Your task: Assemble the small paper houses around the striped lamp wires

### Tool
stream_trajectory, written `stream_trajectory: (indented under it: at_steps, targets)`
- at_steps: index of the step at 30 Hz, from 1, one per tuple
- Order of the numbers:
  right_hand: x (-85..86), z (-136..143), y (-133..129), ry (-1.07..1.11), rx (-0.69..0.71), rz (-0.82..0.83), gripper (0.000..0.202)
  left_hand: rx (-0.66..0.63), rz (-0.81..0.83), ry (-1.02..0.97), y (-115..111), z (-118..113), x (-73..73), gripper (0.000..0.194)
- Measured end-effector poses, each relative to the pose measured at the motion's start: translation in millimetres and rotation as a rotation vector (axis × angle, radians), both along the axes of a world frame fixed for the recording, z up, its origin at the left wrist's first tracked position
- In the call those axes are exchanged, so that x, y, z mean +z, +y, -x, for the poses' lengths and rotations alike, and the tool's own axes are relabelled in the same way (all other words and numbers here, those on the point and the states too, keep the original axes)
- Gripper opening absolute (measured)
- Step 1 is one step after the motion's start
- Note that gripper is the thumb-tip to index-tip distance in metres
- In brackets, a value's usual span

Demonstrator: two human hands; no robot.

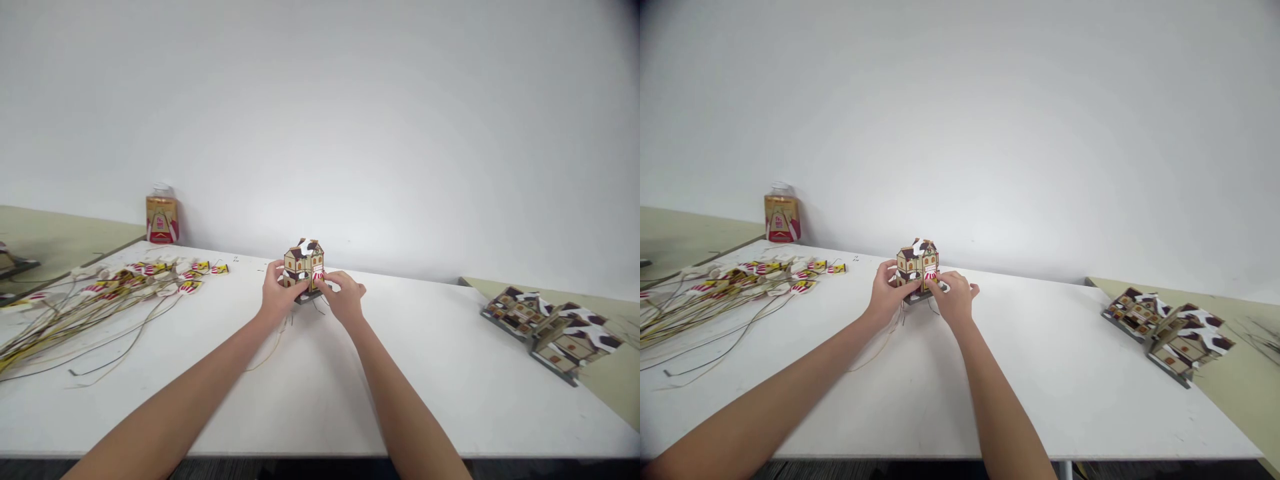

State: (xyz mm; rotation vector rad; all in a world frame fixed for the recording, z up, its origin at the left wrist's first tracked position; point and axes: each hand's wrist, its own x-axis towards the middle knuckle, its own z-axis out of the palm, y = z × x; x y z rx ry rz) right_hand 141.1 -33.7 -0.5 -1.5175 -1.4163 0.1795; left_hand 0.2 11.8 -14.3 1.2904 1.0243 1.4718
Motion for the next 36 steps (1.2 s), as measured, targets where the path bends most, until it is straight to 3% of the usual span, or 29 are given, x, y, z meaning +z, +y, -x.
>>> stream_trajectory:
  at_steps: [4,6,9,12,18,23,28,36]
  targets:
    - [-2.4,-5.3,7.1,0.226,-0.018,0.026,0.028,-0.063,0.077,-0.105,6.6,2.2,5.5,0.069]
    - [-3.5,-8.4,10.7,0.393,-0.015,0.092,0.048,-0.133,0.124,-0.17,5.5,1.6,8.5,0.068]
    - [-3.2,-11.0,13.2,0.644,0.243,0.232,0.071,-0.247,0.194,-0.219,2.7,0.8,11.1,0.066]
    - [-0.6,-9.3,11.9,0.778,0.48,0.307,0.058,-0.33,0.213,-0.229,1.4,0.7,11.6,0.065]
    - [1.5,-3.7,9.3,0.755,0.454,0.283,0.054,-0.373,0.172,-0.101,1.3,1.5,7.8,0.07]
    - [-2.4,-5.7,9.9,0.715,0.489,0.238,0.055,-0.446,0.033,0.009,4.1,8.0,6.5,0.082]
    - [-7.4,-7.9,12.7,0.653,0.485,0.184,0.06,-0.552,-0.043,-0.006,12.2,12.0,2.1,0.085]
    - [-12.6,-6.3,20.5,0.62,0.446,0.179,0.058,-0.583,-0.078,-0.047,20.6,10.6,-9.4,0.082]
